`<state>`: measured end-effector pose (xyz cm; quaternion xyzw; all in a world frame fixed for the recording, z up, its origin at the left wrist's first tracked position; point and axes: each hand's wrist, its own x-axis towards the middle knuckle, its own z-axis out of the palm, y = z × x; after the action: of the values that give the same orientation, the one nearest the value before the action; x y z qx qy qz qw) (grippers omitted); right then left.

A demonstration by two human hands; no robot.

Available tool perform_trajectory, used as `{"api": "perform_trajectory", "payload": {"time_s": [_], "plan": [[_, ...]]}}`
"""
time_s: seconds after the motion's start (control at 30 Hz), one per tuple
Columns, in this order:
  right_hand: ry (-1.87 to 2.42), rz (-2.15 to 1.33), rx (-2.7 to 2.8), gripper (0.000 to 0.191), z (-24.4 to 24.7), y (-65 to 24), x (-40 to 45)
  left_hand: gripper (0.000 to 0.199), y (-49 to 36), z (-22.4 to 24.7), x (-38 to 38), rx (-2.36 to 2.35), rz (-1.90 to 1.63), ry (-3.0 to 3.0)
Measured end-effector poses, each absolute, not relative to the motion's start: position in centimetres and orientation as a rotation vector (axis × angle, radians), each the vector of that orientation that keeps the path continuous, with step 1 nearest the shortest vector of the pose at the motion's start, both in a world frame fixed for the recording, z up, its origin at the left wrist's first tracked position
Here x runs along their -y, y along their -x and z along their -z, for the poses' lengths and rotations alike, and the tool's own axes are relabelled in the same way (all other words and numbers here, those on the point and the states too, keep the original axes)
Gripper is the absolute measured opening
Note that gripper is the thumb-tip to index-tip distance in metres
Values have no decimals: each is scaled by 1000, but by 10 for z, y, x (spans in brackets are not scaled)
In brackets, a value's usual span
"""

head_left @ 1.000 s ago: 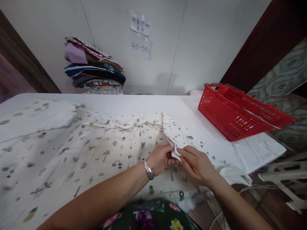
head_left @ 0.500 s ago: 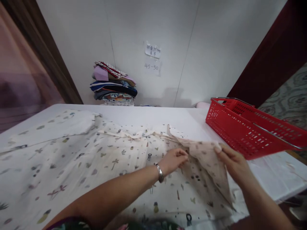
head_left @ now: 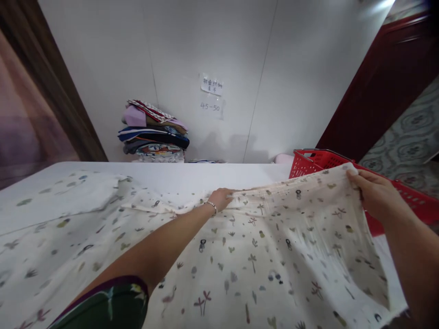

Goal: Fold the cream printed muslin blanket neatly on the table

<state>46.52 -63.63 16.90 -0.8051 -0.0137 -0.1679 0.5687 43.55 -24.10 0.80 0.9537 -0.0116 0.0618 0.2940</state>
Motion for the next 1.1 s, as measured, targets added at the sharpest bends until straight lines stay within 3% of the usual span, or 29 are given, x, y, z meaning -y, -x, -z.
{"api": "perform_trajectory", "payload": {"time_s": [0.1, 0.53, 0.77, 1.1], "plan": [[1837, 396, -26, 45, -167, -470, 642, 35, -444, -4, 240, 59, -126, -2584], [1844, 729, -132, 30, -157, -474, 645, 9, -460, -2, 207, 88, -200, -2592], [1927, 812, -196, 22, -161, -471, 654, 28, -453, -17, 199, 39, -91, -2495], [1820, 890, -255, 14, -178, -482, 670, 34, -414, -55, 196, 103, -148, -2502]]}}
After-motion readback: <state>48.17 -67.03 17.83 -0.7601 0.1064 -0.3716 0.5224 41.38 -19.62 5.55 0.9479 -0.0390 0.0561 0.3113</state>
